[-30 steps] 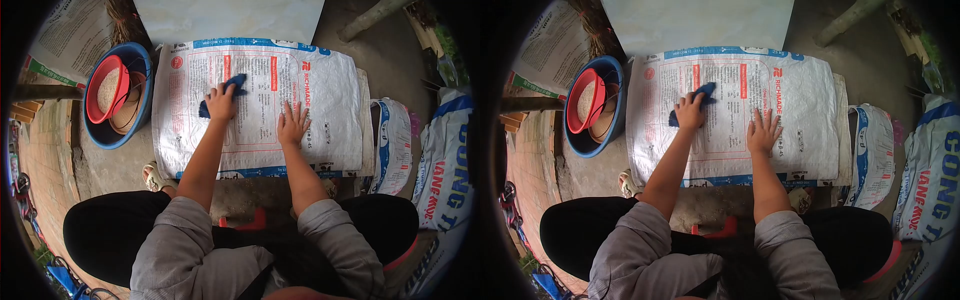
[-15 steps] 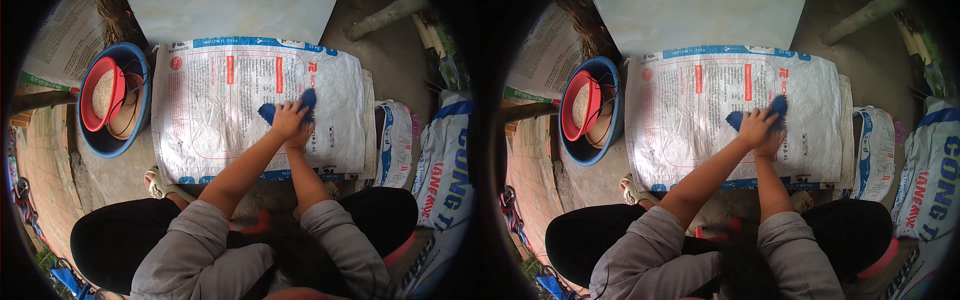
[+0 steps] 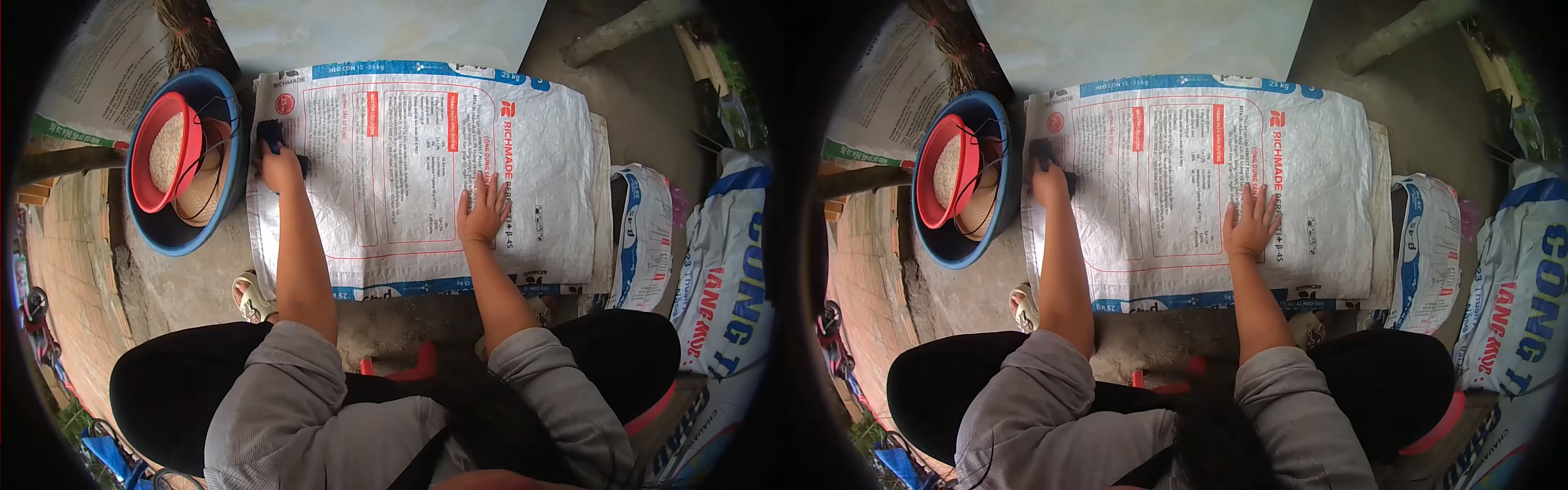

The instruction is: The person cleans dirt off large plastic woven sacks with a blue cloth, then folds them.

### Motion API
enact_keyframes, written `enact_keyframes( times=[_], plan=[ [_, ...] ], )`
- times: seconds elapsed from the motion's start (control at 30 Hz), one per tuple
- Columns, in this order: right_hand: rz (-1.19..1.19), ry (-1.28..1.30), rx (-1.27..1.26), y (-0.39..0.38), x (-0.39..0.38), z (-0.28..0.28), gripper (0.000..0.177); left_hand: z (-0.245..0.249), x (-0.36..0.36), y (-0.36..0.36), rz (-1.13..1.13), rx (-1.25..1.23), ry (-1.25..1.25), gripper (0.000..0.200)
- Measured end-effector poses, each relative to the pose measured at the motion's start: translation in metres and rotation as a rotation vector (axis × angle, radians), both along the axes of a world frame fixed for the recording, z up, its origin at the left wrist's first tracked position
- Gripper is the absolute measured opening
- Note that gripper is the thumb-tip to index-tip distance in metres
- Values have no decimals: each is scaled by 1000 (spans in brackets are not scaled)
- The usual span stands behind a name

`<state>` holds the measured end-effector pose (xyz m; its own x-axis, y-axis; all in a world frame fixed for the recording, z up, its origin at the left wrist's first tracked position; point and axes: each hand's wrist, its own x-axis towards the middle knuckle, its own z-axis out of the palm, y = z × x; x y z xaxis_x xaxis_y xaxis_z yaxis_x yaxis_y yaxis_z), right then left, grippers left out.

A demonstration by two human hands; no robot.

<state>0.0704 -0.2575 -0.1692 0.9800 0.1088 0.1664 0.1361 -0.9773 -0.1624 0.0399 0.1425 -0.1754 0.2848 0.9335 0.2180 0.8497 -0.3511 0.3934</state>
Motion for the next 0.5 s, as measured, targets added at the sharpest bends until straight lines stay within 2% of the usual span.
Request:
enact_keyframes(
  times=[0.07, 0.1, 0.13, 0.2, 0.23, 0.27, 0.3, 0.33, 0.37, 0.43, 0.47, 0.5],
  plan=[
    [-3, 2, -2, 0, 2, 0, 55, 43, 9, -45, 119, -207, -155, 50],
    [-3, 6, -9, 0, 0, 0, 56, 16, 18, -63, -35, -49, -314, 51],
    [-4, 11, -10, 1, -1, 0, 56, 38, 34, -104, -132, -102, -261, 52],
    [3, -23, 9, 1, 0, 0, 54, 49, 53, -176, -559, -130, -329, 53],
    [16, -23, 8, 0, -1, 2, 54, 64, 52, -211, -812, -210, -250, 57],
    [4, 85, -174, 0, -1, 4, 52, 69, 51, -244, -1054, -248, -90, 59],
    [-12, 193, -353, -1, -1, 5, 51, 59, 39, -275, -1321, -112, 25, 57],
    [63, 46, -491, -8, -4, -25, 51, 49, 20, -306, -1416, -2, -40, 55],
    [66, 46, -488, -20, -5, -52, 51, 37, 7, -324, -1508, 110, -106, 53],
    [30, 229, -370, -22, -5, -51, 52, 37, 3, -314, -1453, 24, -118, 53],
    [23, 217, -326, -27, 1, -64, 52, 37, 1, -306, -1401, -62, -132, 53],
    [26, 217, -328, -23, 1, -52, 52, 34, 3, -284, -1374, -25, -93, 55]
  ],
)
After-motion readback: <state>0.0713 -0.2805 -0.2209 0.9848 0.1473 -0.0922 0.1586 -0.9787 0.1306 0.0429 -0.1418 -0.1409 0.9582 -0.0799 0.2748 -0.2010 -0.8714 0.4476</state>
